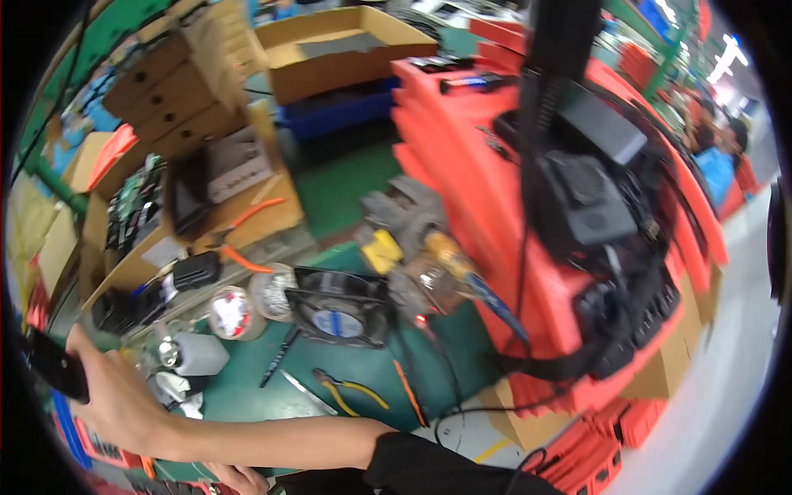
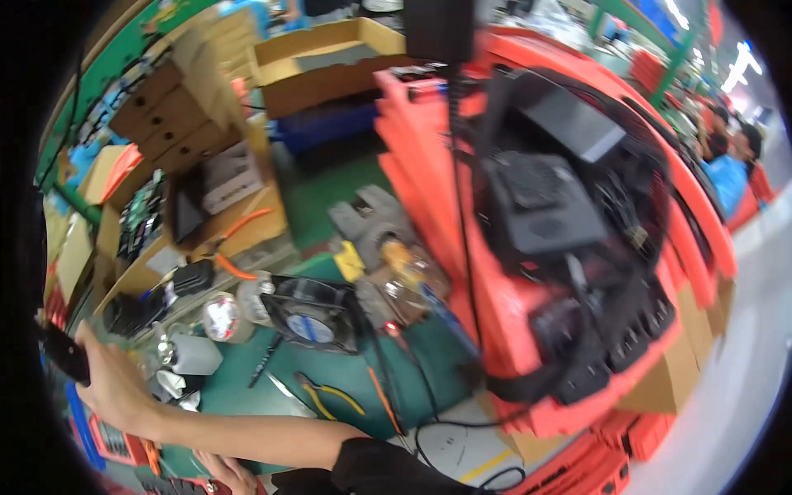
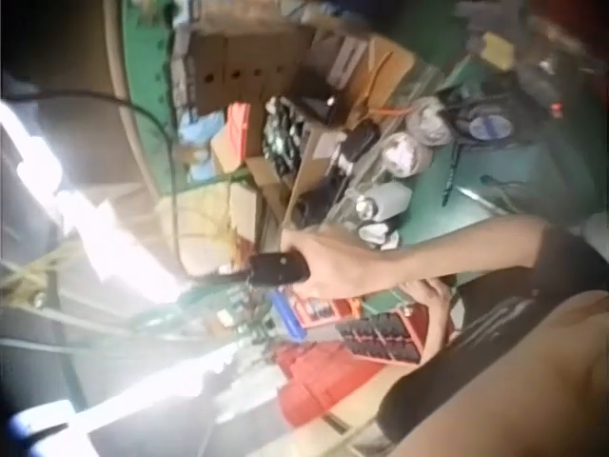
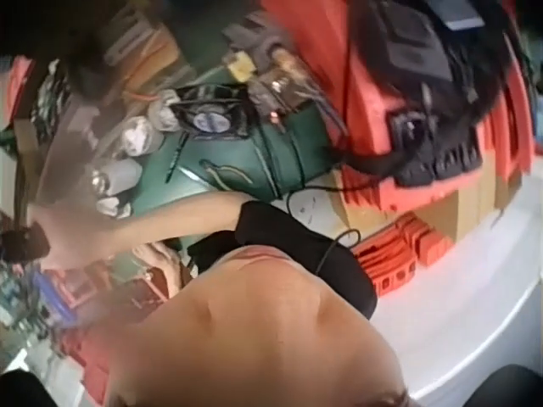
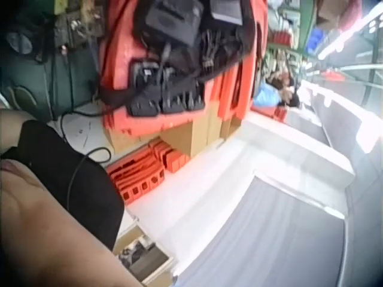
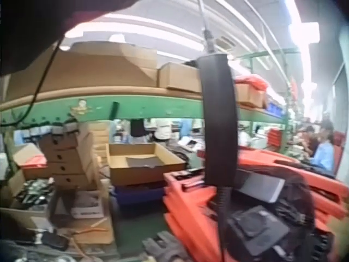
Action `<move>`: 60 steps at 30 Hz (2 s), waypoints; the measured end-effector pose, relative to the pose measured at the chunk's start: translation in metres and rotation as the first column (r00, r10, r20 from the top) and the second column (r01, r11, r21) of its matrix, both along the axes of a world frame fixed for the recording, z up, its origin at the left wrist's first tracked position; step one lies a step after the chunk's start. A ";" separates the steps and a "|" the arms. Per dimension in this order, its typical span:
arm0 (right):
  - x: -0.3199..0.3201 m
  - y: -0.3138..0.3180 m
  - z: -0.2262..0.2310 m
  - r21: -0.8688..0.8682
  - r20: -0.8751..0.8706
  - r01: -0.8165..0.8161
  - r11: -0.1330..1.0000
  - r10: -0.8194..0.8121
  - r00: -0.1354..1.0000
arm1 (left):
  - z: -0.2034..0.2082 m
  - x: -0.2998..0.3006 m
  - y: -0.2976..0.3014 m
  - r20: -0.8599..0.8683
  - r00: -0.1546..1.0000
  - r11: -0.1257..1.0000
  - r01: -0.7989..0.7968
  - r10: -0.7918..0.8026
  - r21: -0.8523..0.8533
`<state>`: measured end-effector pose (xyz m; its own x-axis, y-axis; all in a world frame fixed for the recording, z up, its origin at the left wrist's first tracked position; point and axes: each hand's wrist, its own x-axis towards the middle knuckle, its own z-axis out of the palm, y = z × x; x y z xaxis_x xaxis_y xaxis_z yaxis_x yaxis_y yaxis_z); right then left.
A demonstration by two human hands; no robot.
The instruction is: Assembling and testing an electronic device using an electric screwdriver on an assembly line.
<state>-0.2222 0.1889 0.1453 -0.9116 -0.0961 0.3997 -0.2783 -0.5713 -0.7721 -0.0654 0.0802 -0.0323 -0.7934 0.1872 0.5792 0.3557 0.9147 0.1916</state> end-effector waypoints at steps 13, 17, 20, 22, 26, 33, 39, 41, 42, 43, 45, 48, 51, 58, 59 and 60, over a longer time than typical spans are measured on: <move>0.014 0.004 0.015 0.033 0.008 -0.131 0.991 0.131 0.991 | -0.028 0.056 -0.038 0.226 0.957 0.958 -0.224 0.181 0.180; 0.002 0.016 0.005 0.076 0.008 -0.034 0.996 0.034 0.999 | -0.001 -0.002 0.005 0.268 0.951 0.981 -0.114 0.153 -0.157; 0.011 0.014 0.015 0.013 0.000 -0.135 0.991 0.135 0.991 | 0.019 0.008 0.012 0.256 0.934 0.963 -0.208 0.248 -0.174; 0.015 0.013 0.021 0.010 0.000 -0.179 0.984 0.179 0.984 | 0.019 0.012 0.004 0.260 0.925 0.955 -0.237 0.278 -0.178; 0.012 0.014 0.019 0.013 -0.013 -0.231 0.973 0.231 0.973 | 0.016 0.011 0.003 0.322 0.905 0.956 -0.232 0.279 -0.179; 0.012 0.016 0.019 -0.007 -0.023 -0.227 0.974 0.227 0.974 | 0.017 0.013 0.010 0.342 0.881 0.943 -0.284 0.327 -0.172; 0.012 0.021 0.020 -0.012 -0.018 -0.223 0.975 0.223 0.975 | 0.017 0.013 0.009 0.307 0.889 0.935 -0.286 0.340 -0.208; 0.012 0.018 0.018 -0.029 -0.027 -0.229 0.973 0.228 0.973 | 0.019 0.014 0.011 0.335 0.886 0.946 -0.283 0.322 -0.159; 0.012 0.017 0.019 -0.026 -0.027 -0.228 0.973 0.227 0.973 | 0.019 0.014 0.010 0.335 0.886 0.946 -0.283 0.320 -0.157; 0.011 0.017 0.019 -0.010 -0.032 -0.237 0.971 0.237 0.971 | 0.019 0.013 0.009 0.331 0.892 0.950 -0.272 0.308 -0.151; 0.008 0.015 0.017 0.016 -0.033 -0.232 0.973 0.232 0.972 | 0.017 0.009 0.007 0.333 0.901 0.960 -0.246 0.278 -0.136; 0.007 0.008 0.014 0.009 -0.039 -0.183 0.983 0.183 0.982 | 0.008 0.006 0.003 0.267 0.943 0.978 -0.176 0.200 -0.109; -0.002 0.016 0.007 -0.012 -0.003 -0.191 0.981 0.191 0.981 | -0.008 -0.008 0.007 0.204 0.962 0.981 -0.166 0.183 -0.101; 0.005 -0.057 -0.001 0.035 0.013 -0.086 0.996 0.086 0.996 | -0.022 0.010 -0.010 0.055 0.994 0.992 -0.092 0.097 -0.092; 0.007 -0.062 0.004 -0.006 -0.020 -0.074 0.997 0.074 0.997 | -0.017 0.017 -0.013 0.004 0.990 0.984 -0.141 0.142 -0.111; -0.003 -0.018 0.005 -0.033 0.015 -0.198 0.980 0.198 0.980 | -0.018 0.007 -0.002 -0.021 0.991 0.988 -0.133 0.132 -0.083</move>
